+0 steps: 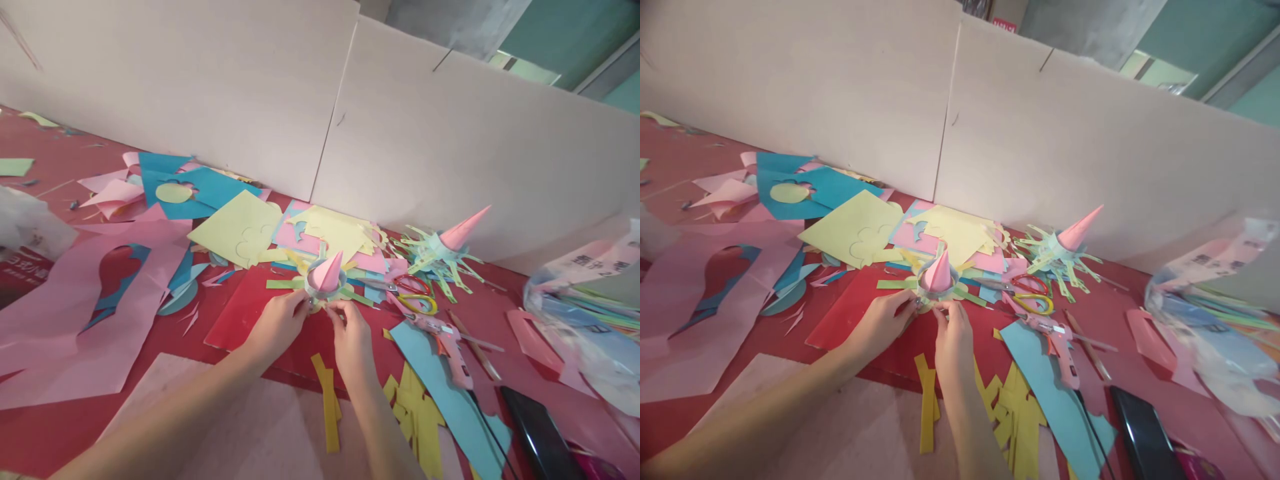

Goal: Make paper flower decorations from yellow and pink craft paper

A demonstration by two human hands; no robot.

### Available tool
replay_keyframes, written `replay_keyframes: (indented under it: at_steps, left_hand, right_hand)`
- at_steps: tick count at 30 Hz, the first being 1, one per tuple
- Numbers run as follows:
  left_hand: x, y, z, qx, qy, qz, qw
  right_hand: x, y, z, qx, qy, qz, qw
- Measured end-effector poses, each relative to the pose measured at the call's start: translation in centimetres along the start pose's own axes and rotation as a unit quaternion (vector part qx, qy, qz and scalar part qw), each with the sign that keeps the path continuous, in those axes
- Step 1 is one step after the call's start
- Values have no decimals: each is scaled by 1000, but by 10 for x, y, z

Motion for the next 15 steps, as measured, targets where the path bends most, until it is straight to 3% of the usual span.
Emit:
replay_keyframes:
  at_steps: [4,8,12,15]
  left_hand:
    - [0,-1,0,-4,-15,25,1000]
    - [2,-6,-4,7,-34,62,997]
    - [6,-15,-11,5,-44,181,982]
    - [9,-24,-16,-14,-59,299,952]
  right_hand:
    - [-1,3,4,48,11,-30,998]
    - [-3,4,5,63,15,21,998]
    - [-2,4,4,57,-17,44,997]
    - [0,4,3,48,-31,44,997]
Point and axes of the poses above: each hand's wrist, its own z-axis away from the middle knuckle, its own y-axis out of the palm, x = y × z, the point moved 1 cm from there along -z, towards the middle knuckle, and after that the axes turned 13 degrees about -z, right-handed, at the moved point
